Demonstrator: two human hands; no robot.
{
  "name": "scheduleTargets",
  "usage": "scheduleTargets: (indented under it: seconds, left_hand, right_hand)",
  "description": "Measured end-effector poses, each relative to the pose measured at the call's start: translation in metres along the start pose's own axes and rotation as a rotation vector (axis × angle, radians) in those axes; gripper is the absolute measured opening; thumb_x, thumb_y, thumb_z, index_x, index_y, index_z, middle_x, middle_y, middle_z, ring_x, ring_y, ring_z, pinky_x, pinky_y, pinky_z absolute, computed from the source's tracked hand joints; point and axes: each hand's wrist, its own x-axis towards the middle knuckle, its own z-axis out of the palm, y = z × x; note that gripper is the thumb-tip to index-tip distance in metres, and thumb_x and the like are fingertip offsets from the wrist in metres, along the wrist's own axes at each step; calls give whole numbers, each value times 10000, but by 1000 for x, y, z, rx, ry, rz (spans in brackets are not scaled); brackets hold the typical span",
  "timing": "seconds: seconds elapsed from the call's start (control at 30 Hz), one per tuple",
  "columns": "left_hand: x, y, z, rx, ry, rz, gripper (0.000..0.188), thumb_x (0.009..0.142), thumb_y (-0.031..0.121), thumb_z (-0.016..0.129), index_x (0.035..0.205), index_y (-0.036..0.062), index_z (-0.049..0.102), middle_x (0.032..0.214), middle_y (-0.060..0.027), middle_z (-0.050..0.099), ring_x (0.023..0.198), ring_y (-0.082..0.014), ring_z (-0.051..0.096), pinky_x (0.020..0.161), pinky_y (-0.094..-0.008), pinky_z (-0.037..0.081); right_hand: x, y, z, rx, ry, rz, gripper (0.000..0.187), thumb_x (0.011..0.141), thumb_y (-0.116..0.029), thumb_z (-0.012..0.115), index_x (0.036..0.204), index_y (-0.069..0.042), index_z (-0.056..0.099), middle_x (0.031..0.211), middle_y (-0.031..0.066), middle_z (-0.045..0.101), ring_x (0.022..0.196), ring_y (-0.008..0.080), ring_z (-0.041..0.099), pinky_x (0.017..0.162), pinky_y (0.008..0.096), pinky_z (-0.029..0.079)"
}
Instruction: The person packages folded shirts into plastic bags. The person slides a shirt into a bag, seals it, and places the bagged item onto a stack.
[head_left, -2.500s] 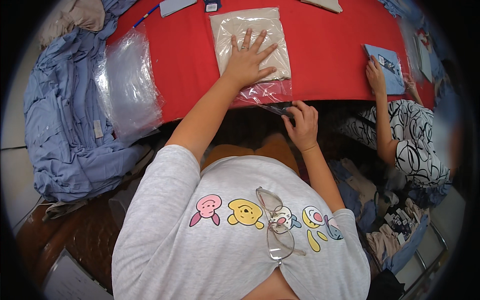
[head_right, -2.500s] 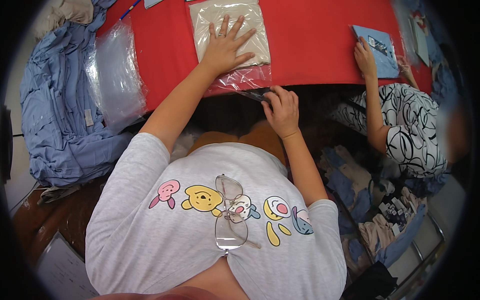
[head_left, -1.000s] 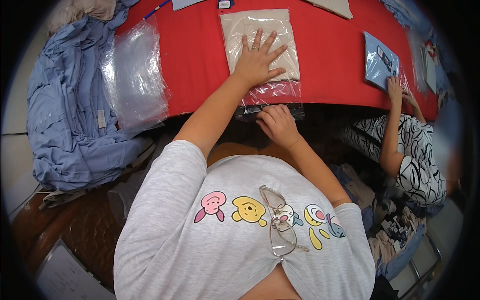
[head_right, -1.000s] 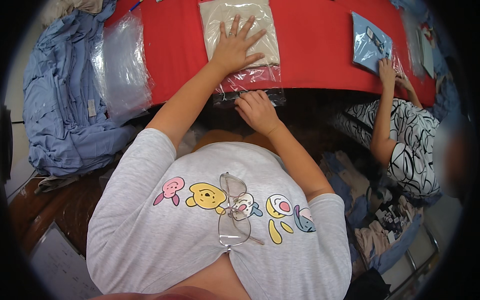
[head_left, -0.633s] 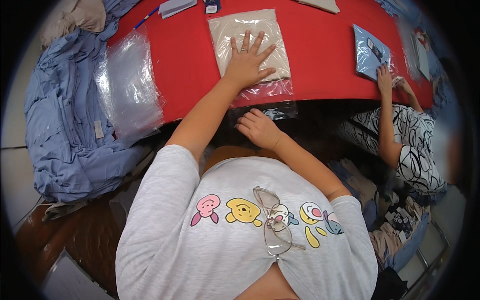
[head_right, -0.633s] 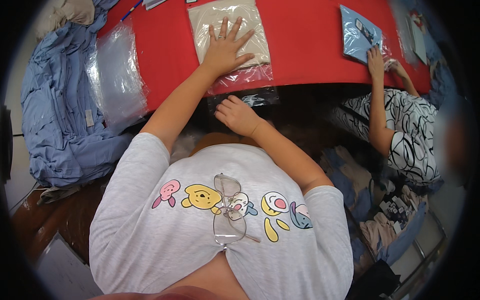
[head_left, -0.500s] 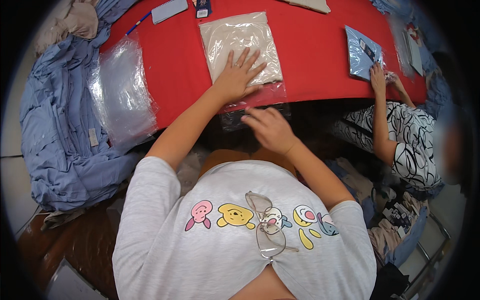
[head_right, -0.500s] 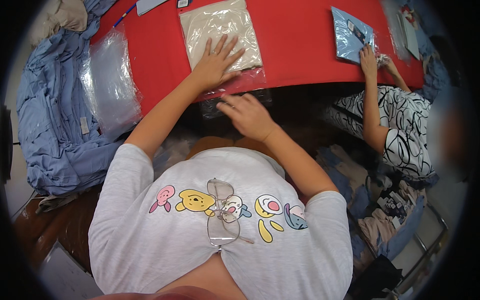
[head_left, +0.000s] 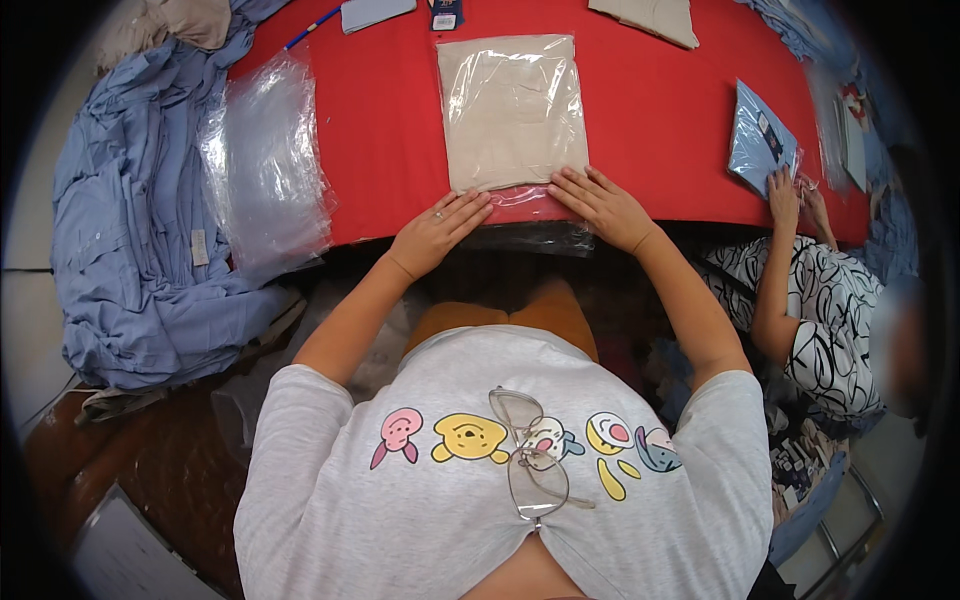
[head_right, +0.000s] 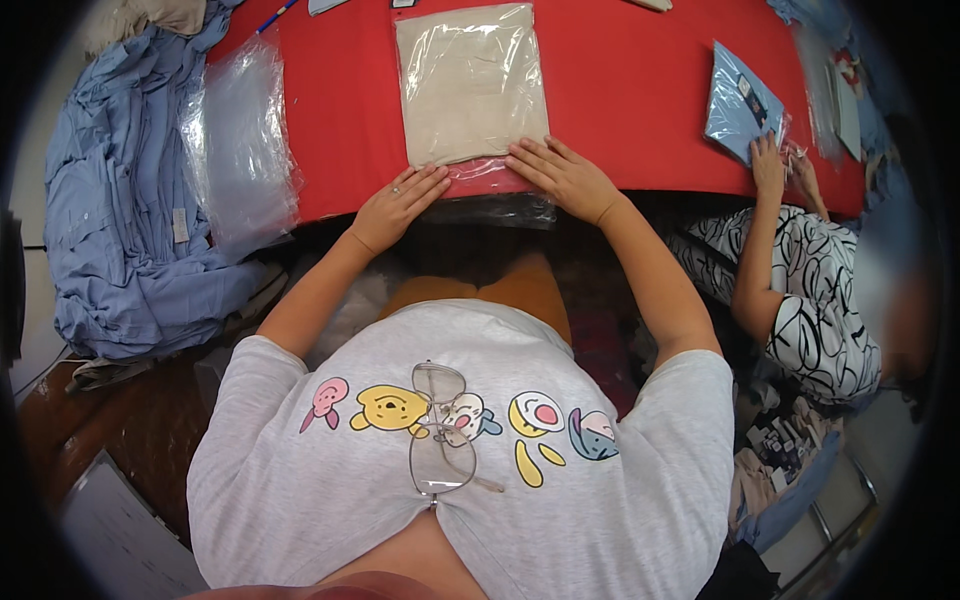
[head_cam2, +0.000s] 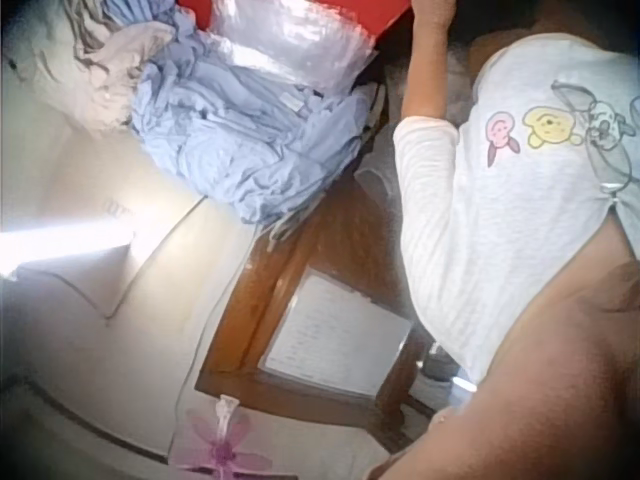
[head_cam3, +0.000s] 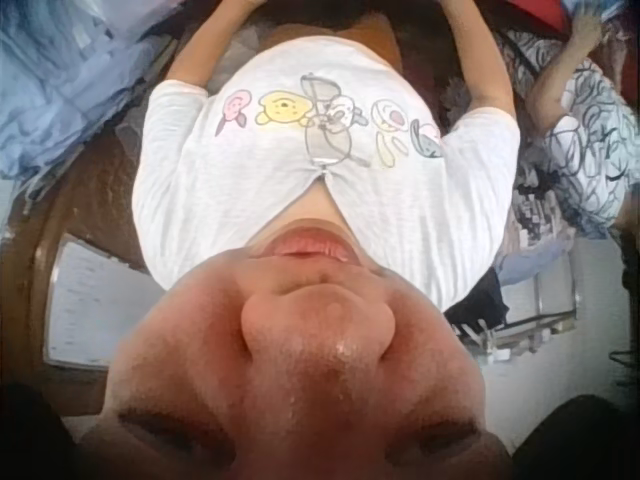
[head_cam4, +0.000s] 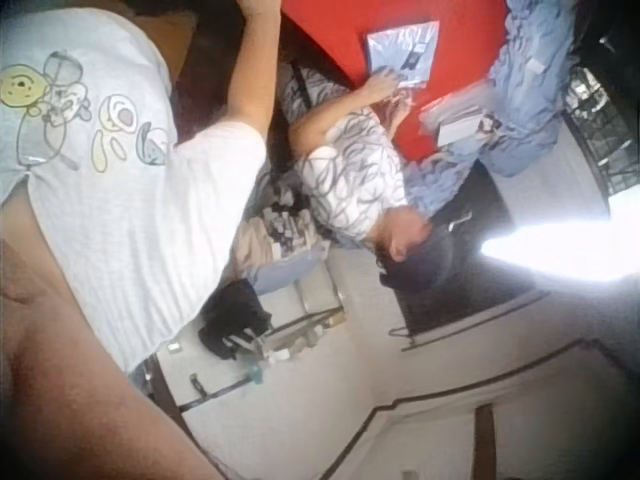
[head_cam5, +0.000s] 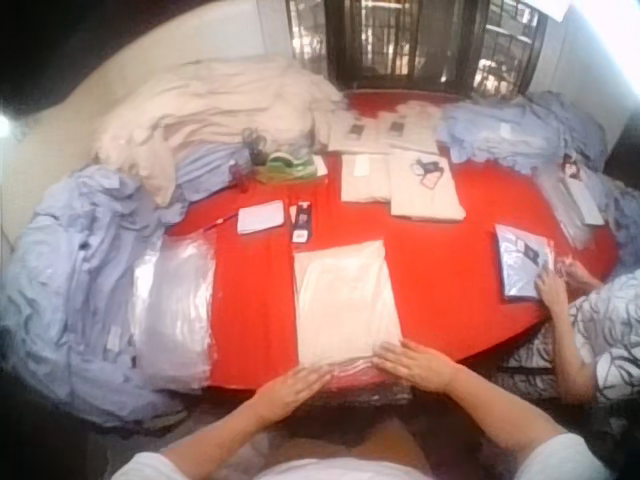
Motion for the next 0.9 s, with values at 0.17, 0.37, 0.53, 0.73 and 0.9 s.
scheduleTargets:
  seconds: [0.17,0.37,0.53,0.73,0.9]
  left_hand:
    - [9,15,0,-325,249,-166,442,1007,120,690,1448,94,668,1527,-78,646,1435,-242,599,1213,-437,470]
    - [24,19,-17,-683,337,-493,215,1068,170,660,1218,51,758,1158,-137,803,1129,-270,763,1031,-413,584]
    - [58,-4,-14,-1062,375,-786,330,1157,251,552,1134,-31,723,901,-165,792,801,-229,797,734,-351,652]
    - [94,-17,-24,-1059,299,-1067,365,1152,286,541,1012,-15,692,745,-182,732,674,-254,778,603,-383,609]
    - [104,-24,-30,-834,190,-1094,305,1119,260,581,993,-3,670,761,-206,726,722,-344,769,678,-469,610]
  right_hand:
    - [-10,-13,-2,46,127,79,554,1044,-222,671,1584,-177,553,1631,41,562,1525,233,506,1263,447,387]
    - [0,-12,-19,343,251,378,300,1053,-271,682,1316,-147,755,1204,70,791,1172,292,722,977,408,541]
    - [29,4,-9,462,455,641,241,1073,-305,654,1089,-133,822,820,100,775,785,289,731,715,430,562]
    - [73,-3,-28,590,389,1015,427,1100,-436,586,929,-84,755,691,159,701,650,383,704,669,485,556]
    - [84,0,-14,208,338,1101,452,1072,-461,626,877,-63,719,641,111,685,672,377,715,646,497,546]
